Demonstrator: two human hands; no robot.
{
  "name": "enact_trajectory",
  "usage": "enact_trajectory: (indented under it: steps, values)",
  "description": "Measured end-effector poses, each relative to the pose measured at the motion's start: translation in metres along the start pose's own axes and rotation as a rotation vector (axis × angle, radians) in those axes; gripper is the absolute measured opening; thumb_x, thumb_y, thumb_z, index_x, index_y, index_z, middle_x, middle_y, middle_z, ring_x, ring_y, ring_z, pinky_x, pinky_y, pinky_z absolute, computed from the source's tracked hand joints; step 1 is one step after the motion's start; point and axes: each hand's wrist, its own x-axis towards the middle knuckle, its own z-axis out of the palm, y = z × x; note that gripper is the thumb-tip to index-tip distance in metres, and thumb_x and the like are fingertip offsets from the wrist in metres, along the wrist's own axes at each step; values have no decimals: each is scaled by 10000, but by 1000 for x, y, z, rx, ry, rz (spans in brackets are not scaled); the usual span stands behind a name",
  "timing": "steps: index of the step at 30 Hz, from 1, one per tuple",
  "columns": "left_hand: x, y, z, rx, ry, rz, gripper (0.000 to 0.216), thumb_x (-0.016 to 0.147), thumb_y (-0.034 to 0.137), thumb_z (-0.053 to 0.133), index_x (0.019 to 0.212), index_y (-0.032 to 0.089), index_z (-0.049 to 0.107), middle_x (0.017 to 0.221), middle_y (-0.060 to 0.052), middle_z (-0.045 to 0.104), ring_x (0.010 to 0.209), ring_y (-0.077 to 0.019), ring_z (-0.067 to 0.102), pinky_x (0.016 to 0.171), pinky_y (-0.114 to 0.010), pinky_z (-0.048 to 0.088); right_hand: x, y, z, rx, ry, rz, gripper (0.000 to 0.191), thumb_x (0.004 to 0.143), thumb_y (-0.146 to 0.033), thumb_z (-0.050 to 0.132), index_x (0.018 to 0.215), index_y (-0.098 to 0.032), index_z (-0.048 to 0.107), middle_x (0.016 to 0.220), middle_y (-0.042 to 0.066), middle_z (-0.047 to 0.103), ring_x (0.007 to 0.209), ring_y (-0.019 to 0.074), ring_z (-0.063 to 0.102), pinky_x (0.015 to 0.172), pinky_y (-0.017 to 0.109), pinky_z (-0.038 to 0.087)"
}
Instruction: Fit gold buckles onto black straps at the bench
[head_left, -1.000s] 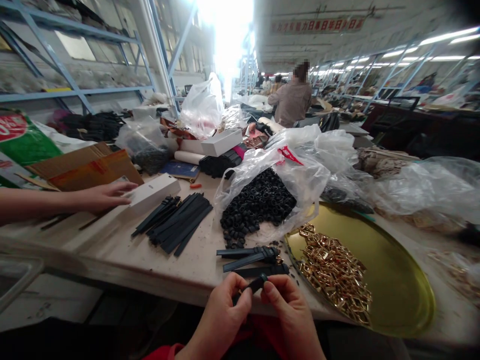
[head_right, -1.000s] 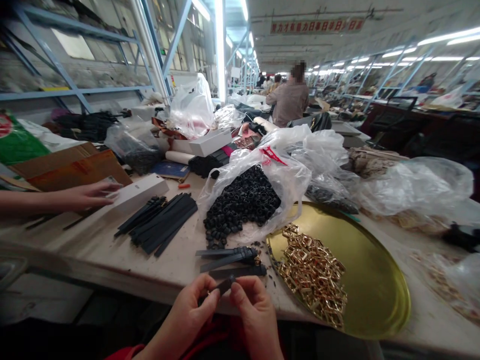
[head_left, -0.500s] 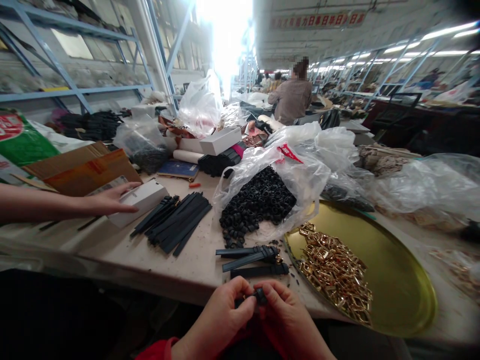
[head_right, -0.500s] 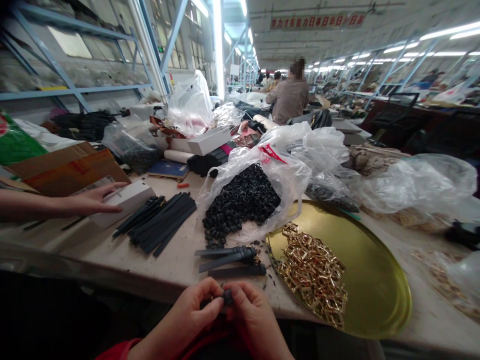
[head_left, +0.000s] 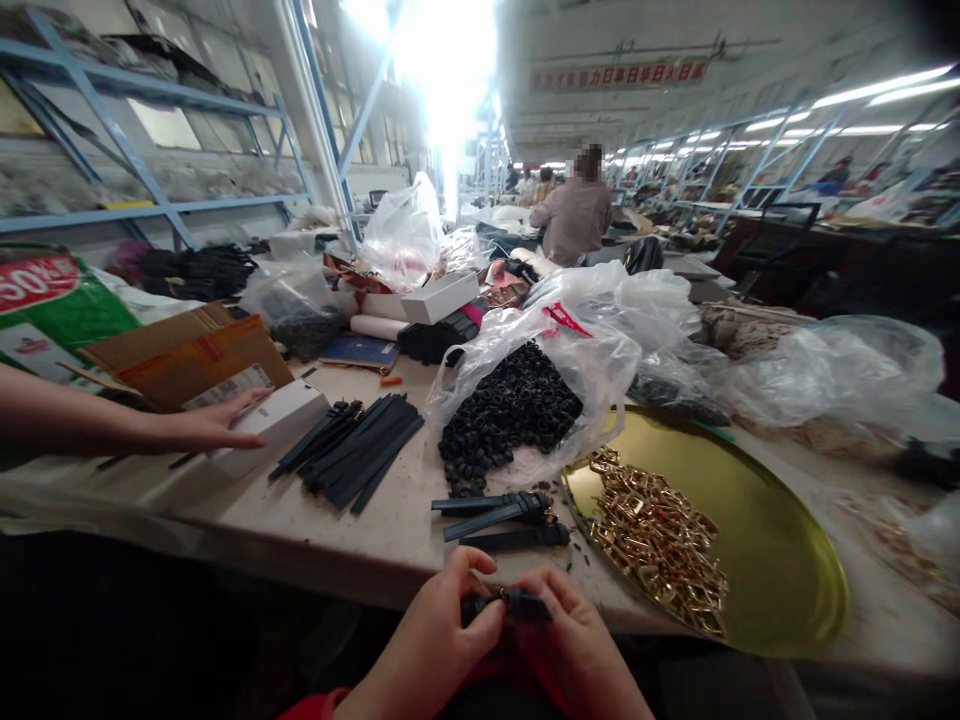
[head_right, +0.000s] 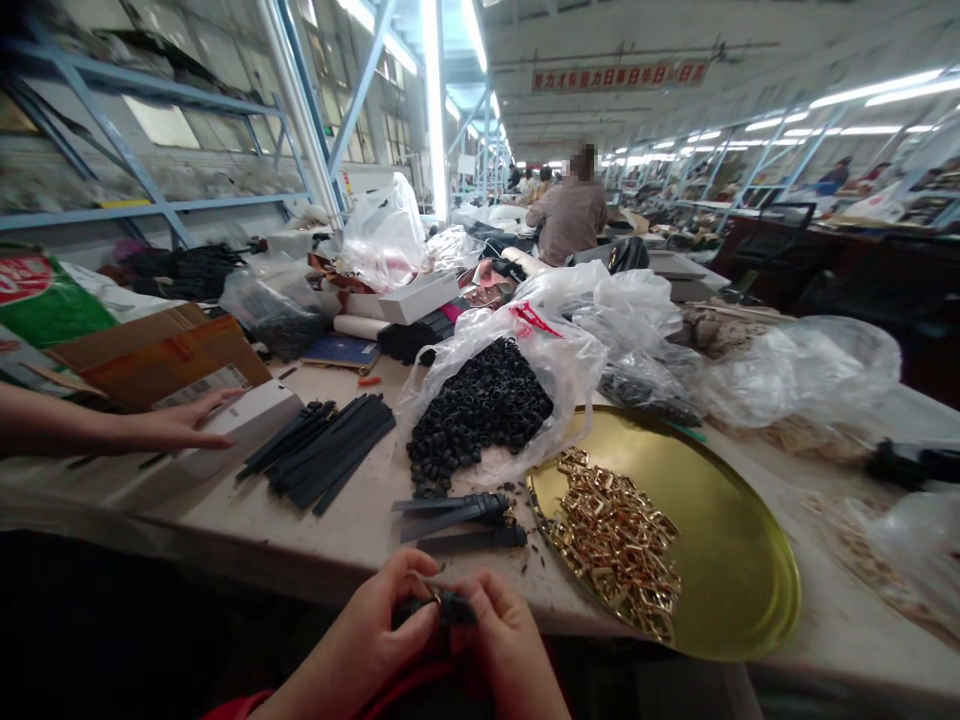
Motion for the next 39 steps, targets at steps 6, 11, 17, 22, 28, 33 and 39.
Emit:
enact_trajectory:
  steps: [6, 11, 17, 22, 28, 33, 39]
  values:
    - [-4, -2, -4, 273, 104, -52, 181, 746, 309, 547, 876, 184, 529, 714, 12, 604, 657, -151, 563, 606, -243, 389, 3, 12, 0, 145, -121, 236, 379, 627, -417, 760, 837, -158, 579, 634, -27, 575, 517, 78, 518, 503, 193, 387]
    - [-5, 3, -4, 169, 79, -88, 154, 739, 312, 560, 772, 162, 562, 716, -3, 623, 681, -155, 555, 623, -251, 392, 2, 8, 2, 107, -135, 186, 371, 642, -421, 744, 734, -164, 493, 619, -33, 544, 536, 75, 493, 529, 192, 361]
    - [-3, 4, 0, -509, -112, -214, 298, 711, 329, 638, 901, 124, 537, 779, -10, 609, 657, -104, 541, 599, -218, 421, 9, -2, -1, -419, 260, -209, 343, 705, -452, 657, 663, -215, 413, 537, -82, 400, 487, 91, 388, 475, 207, 322]
    - [5, -3, 4, -577, -131, -280, 269, 690, 271, 655, 876, 108, 550, 740, -5, 607, 607, -77, 524, 579, -201, 399, 7, -1, -10, -791, 148, -289, 240, 784, -427, 554, 892, -213, 534, 618, -29, 540, 536, 142, 489, 511, 240, 358]
    - [13, -8, 4, -453, -210, -352, 212, 624, 160, 637, 816, 95, 575, 647, 7, 613, 543, -79, 527, 533, -192, 374, 1, -6, -17, -898, -112, -245, 324, 864, -474, 394, 808, -201, 559, 639, 14, 585, 561, 149, 507, 524, 247, 351]
    - [20, 4, -4, -314, -304, -289, 320, 683, 162, 555, 1001, 131, 542, 638, 37, 583, 572, -99, 554, 523, -181, 367, 2, -15, -22, -814, -206, -143, 413, 874, -524, 336, 1006, -202, 559, 780, 74, 663, 673, 194, 600, 587, 273, 433]
    - [44, 19, -5, 188, -227, -37, 487, 777, 188, 502, 1253, 203, 402, 862, -27, 678, 800, -185, 621, 700, -271, 461, 19, -31, -29, -986, -63, -287, 430, 886, -441, 354, 1231, -213, 471, 1187, 132, 598, 1075, 268, 563, 870, 387, 453]
